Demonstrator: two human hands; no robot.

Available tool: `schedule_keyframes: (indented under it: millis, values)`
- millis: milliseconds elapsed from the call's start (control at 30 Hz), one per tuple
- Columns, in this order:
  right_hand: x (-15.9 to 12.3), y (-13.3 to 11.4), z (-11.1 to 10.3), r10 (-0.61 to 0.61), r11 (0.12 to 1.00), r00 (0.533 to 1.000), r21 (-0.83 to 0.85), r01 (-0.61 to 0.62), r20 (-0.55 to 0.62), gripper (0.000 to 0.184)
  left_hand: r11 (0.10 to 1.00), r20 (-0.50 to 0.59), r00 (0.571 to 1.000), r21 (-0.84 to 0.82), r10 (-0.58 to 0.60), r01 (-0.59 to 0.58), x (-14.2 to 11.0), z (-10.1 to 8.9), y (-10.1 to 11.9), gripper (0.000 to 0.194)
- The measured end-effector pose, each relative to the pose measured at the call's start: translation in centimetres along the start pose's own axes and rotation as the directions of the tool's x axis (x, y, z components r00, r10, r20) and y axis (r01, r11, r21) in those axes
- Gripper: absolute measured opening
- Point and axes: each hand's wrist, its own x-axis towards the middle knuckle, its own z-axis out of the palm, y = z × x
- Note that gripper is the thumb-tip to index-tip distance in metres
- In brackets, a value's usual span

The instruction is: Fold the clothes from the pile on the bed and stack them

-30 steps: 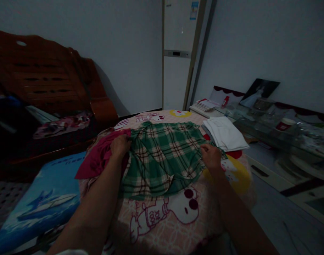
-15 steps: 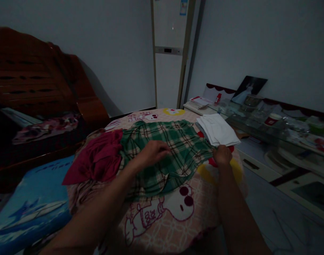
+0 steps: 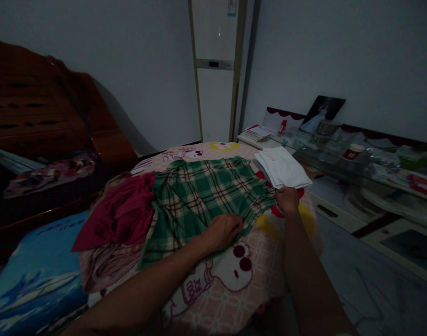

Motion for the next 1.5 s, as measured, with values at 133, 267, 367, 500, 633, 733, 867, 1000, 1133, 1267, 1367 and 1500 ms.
schedule_keyframes:
  millis: [133, 267, 367, 500, 633, 733, 867, 1000, 1133, 1267, 1367, 1500]
  values:
    - [0.4, 0.2, 0.2, 0.052, 0.953, 0.988, 0.302, -0.005, -0.146, 0.022, 0.988, -0.042, 0.999, -0.151, 0.01, -0.016, 0.0, -0.2, 0.5, 0.009]
    - [0.7, 0.3, 0.1, 0.111, 0.934, 0.957, 0.358, -0.008, -0.27, 0.025, 0.992, -0.047, 0.997, -0.114, 0.054, -0.059, -0.2, 0.3, 0.9, 0.009]
    - [0.8, 0.5, 0.1, 0.115, 0.936, 0.952, 0.352, -0.008, -0.284, 0.027, 0.997, 0.005, 0.997, 0.031, 0.072, -0.072, -0.3, 0.9, 1.1, 0.012]
    - [1.0, 0.9, 0.4, 0.131, 0.925, 0.955, 0.379, -0.021, -0.268, 0.028, 0.98, 0.064, 0.996, 0.186, 0.056, -0.067, -0.7, 0.8, 1.8, 0.013]
    - [1.1, 1.1, 0.8, 0.143, 0.897, 0.956, 0.442, -0.016, -0.256, 0.027, 0.954, 0.085, 0.995, 0.289, 0.057, -0.079, -1.1, 0.5, 2.5, 0.02]
    - [0.9, 0.8, 0.7, 0.184, 0.866, 0.955, 0.499, -0.044, -0.234, 0.028, 0.933, 0.105, 0.99, 0.338, 0.091, -0.121, -1.1, 0.9, 2.5, 0.012]
    - [0.6, 0.2, -0.3, 0.179, 0.921, 0.941, 0.385, -0.058, -0.286, 0.026, 0.938, 0.102, 0.991, 0.327, 0.088, -0.117, -0.8, 1.3, 2.0, 0.017]
    - [0.5, 0.3, -1.6, 0.188, 0.965, 0.864, 0.253, -0.073, -0.468, 0.024, 0.974, 0.069, 0.988, 0.173, 0.138, -0.148, -0.6, 0.7, 2.1, 0.021]
    - [0.4, 0.3, -2.4, 0.208, 0.976, 0.844, 0.166, -0.143, -0.494, 0.023, 0.963, 0.143, 0.959, 0.076, 0.245, -0.257, -0.5, 0.8, 3.3, 0.023]
    - [-0.3, -0.1, -3.0, 0.225, 0.969, 0.886, 0.001, -0.246, -0.406, 0.027, 0.961, 0.224, 0.945, 0.082, 0.239, -0.263, -0.2, 1.4, 4.0, 0.019]
    - [-0.7, 0.2, -3.7, 0.253, 0.948, 0.889, -0.084, -0.306, -0.382, 0.029, 0.961, 0.186, 0.95, 0.076, 0.249, -0.267, -0.2, 1.6, 3.9, 0.016]
    - [-0.7, 0.3, -4.2, 0.256, 0.935, 0.908, -0.156, -0.32, -0.331, 0.03, 0.946, 0.196, 0.934, 0.065, 0.3, -0.317, -0.4, 1.8, 3.4, 0.015]
